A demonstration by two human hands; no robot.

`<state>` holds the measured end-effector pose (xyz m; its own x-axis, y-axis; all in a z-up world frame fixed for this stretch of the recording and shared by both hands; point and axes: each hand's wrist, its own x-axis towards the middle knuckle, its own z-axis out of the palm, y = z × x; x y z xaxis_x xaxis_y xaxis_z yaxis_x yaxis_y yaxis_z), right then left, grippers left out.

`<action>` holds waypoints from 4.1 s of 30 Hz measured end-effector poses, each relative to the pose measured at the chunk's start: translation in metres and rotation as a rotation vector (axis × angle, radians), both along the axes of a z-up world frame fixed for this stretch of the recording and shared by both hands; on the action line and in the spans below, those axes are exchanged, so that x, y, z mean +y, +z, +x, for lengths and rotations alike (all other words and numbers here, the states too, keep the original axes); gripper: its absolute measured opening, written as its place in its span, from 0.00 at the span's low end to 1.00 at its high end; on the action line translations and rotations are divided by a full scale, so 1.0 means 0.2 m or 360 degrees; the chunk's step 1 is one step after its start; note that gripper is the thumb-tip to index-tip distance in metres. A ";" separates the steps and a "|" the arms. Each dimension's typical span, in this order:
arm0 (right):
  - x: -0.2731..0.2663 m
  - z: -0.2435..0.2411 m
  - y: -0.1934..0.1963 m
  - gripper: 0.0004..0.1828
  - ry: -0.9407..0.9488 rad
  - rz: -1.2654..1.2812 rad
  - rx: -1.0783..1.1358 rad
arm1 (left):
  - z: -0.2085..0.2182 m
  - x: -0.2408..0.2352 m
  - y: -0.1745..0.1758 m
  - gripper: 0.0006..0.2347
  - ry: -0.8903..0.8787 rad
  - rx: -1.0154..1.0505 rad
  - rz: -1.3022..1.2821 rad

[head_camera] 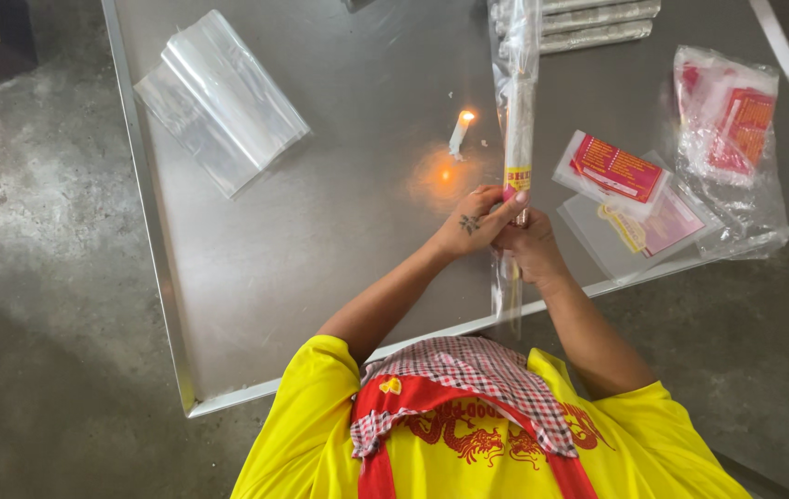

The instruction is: The person places a paper label inside a clear plastic bag, rolls a product inside the bag, and then seals the edges of the plastic using the heat from a candle flame.

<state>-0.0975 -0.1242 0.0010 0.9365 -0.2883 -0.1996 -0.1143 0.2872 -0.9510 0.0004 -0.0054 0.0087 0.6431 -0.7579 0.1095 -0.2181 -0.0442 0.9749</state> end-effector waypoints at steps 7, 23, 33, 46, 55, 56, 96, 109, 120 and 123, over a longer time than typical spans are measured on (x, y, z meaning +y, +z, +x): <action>-0.01 -0.03 -0.04 0.10 -0.0005 0.0099 0.0277 | 0.04 0.18 -0.20 0.13 0.0465 0.0723 -0.0352; -0.02 0.31 0.07 0.11 0.0195 0.0041 0.0321 | 0.14 0.39 0.05 0.18 0.0841 0.0794 -0.0867; -0.12 -0.15 -0.06 0.10 0.0429 0.0039 0.0493 | 0.18 0.31 -0.09 0.11 0.0844 0.0886 -0.1071; 0.04 -0.28 0.22 0.14 0.0900 0.0574 0.0084 | 0.23 0.12 0.22 0.42 0.0110 0.1578 -0.1744; 0.12 -0.18 0.13 0.13 0.0553 -0.0216 0.0227 | 0.00 -0.01 0.22 0.43 0.0365 0.1171 -0.1233; 0.09 -0.18 0.15 0.13 0.0553 -0.0043 0.0185 | 0.02 -0.01 0.25 0.42 0.0295 0.1214 -0.1238; -0.10 0.55 0.06 0.09 0.0027 -0.0207 0.0228 | 0.43 0.61 0.05 0.12 0.1138 0.0593 -0.0928; 0.09 0.13 -0.09 0.08 0.0212 -0.0474 0.0225 | 0.30 0.28 0.11 0.24 0.0924 0.0842 -0.1190; -0.01 0.06 0.54 0.41 0.0982 0.0889 0.0154 | 0.16 0.47 0.39 0.10 0.0206 -0.1838 -0.0045; 0.06 -0.09 0.63 0.27 0.0881 0.0094 0.0579 | 0.16 0.45 0.53 0.15 -0.0301 -0.2174 0.0272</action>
